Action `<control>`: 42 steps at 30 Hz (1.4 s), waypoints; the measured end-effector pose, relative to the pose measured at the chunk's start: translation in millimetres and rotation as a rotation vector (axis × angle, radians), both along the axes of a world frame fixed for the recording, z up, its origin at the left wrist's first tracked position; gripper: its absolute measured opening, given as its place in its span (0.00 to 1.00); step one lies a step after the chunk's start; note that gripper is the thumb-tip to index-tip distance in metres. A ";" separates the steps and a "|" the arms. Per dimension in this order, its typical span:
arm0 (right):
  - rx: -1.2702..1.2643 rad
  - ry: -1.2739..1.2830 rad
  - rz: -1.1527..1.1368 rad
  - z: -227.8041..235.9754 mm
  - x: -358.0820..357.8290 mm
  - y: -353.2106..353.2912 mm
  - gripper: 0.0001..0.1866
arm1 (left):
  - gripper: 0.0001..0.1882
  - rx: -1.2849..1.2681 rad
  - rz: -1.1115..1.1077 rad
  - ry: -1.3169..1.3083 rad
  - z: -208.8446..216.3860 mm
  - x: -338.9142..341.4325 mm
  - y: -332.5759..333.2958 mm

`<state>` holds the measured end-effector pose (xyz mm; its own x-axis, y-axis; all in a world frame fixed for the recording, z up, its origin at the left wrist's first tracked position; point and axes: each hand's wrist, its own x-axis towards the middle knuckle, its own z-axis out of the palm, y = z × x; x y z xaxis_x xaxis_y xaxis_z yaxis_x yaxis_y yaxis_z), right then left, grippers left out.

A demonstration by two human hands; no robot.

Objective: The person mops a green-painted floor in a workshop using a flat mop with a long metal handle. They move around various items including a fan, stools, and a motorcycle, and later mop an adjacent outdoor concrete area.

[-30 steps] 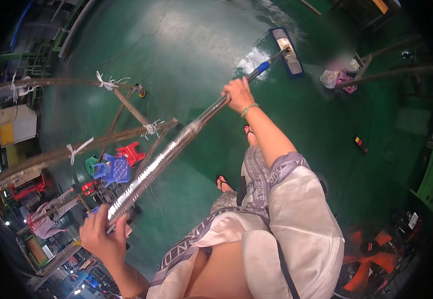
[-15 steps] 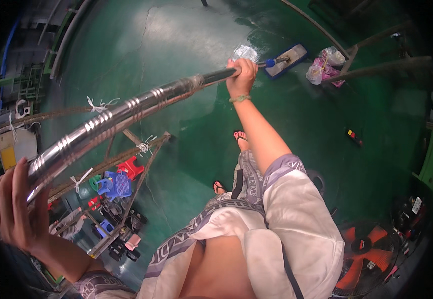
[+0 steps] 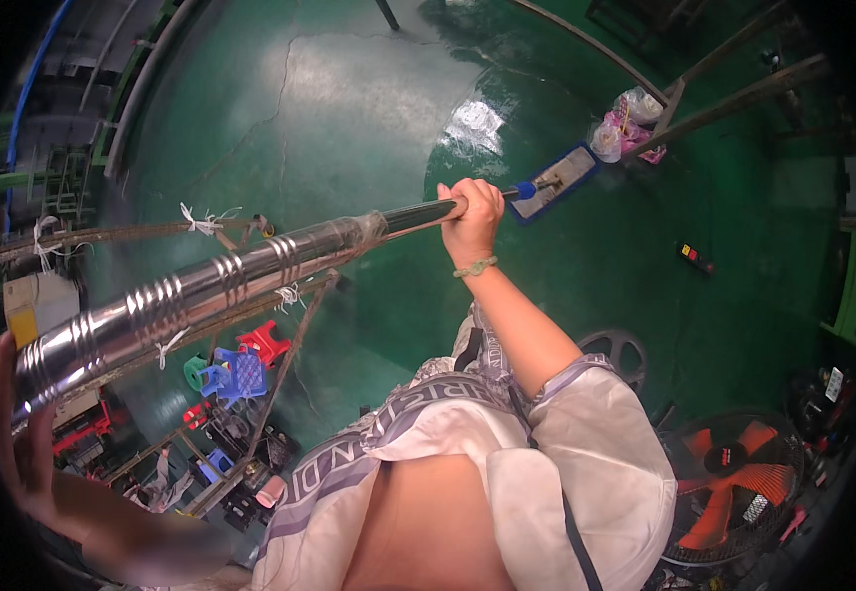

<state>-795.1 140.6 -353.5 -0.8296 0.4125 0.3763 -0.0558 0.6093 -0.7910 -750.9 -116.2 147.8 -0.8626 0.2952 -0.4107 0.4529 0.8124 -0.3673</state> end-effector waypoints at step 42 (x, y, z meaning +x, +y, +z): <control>0.022 -0.483 0.400 -256.0 -324.7 9.2 0.33 | 0.23 0.304 0.433 0.243 -350.5 -75.0 49.0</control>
<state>-1119.8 149.8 -609.5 -0.9967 0.0313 -0.0748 0.0777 0.6318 -0.7712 -825.9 -67.3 -202.7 -0.9899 -0.0319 -0.1378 -0.0125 0.9901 -0.1400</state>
